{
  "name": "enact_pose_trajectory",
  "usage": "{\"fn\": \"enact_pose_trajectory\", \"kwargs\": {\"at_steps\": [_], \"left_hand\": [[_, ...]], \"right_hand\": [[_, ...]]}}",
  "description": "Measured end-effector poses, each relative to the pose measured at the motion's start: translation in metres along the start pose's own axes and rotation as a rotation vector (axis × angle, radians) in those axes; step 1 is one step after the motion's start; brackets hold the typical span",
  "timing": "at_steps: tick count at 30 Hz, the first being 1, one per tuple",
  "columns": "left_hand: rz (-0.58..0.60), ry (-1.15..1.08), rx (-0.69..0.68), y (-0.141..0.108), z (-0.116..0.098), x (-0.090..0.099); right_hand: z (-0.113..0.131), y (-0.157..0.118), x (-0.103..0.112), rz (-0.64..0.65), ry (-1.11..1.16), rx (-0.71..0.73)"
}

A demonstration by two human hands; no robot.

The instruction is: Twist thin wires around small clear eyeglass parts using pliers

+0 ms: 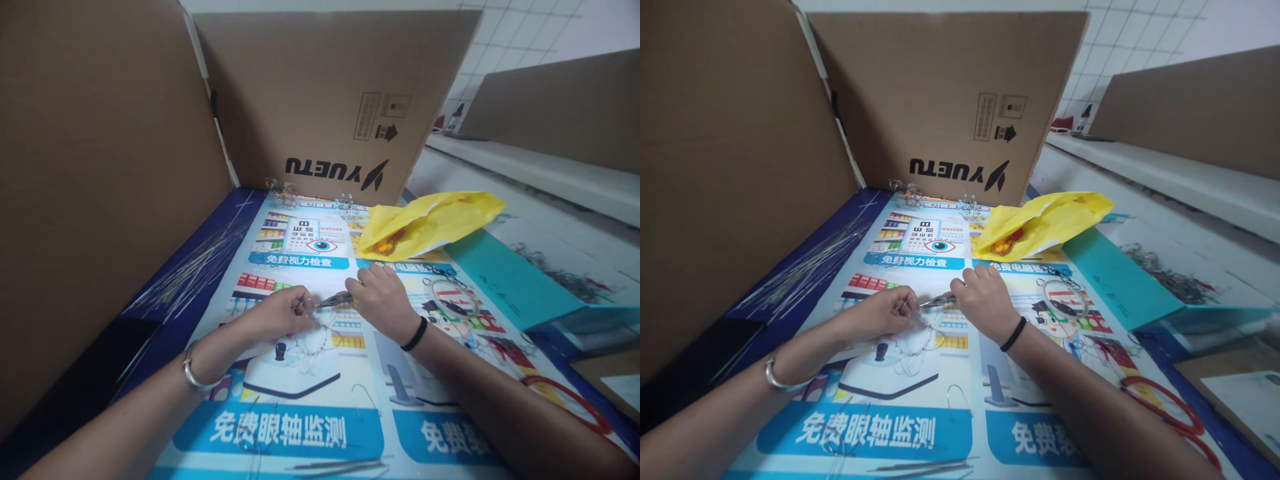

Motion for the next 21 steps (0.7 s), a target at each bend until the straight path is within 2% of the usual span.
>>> {"fn": "enact_pose_trajectory", "kwargs": {"at_steps": [7, 14, 18, 21], "left_hand": [[-0.050, 0.088, -0.013, 0.004, 0.005, -0.005], [-0.167, 0.403, -0.125, 0.000, 0.001, -0.007], [-0.210, 0.622, -0.037, -0.004, -0.006, -0.004], [-0.198, 0.769, 0.017, -0.008, -0.014, -0.004]], "right_hand": [[0.002, 0.001, 0.006, -0.066, -0.040, 0.000], [0.000, 0.000, 0.007, -0.098, -0.066, 0.011], [0.002, 0.000, 0.013, -0.174, -0.124, 0.055], [0.003, 0.000, 0.019, -0.234, -0.155, 0.105]]}}
Point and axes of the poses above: each hand's wrist, its own y-axis towards the middle knuckle, its own x-axis out of the back of the hand, z = x × y, the point moved 2 cm from there along y, towards the middle knuckle, and after that the axes turned 2 degrees about -y, right-handed, at the moved point
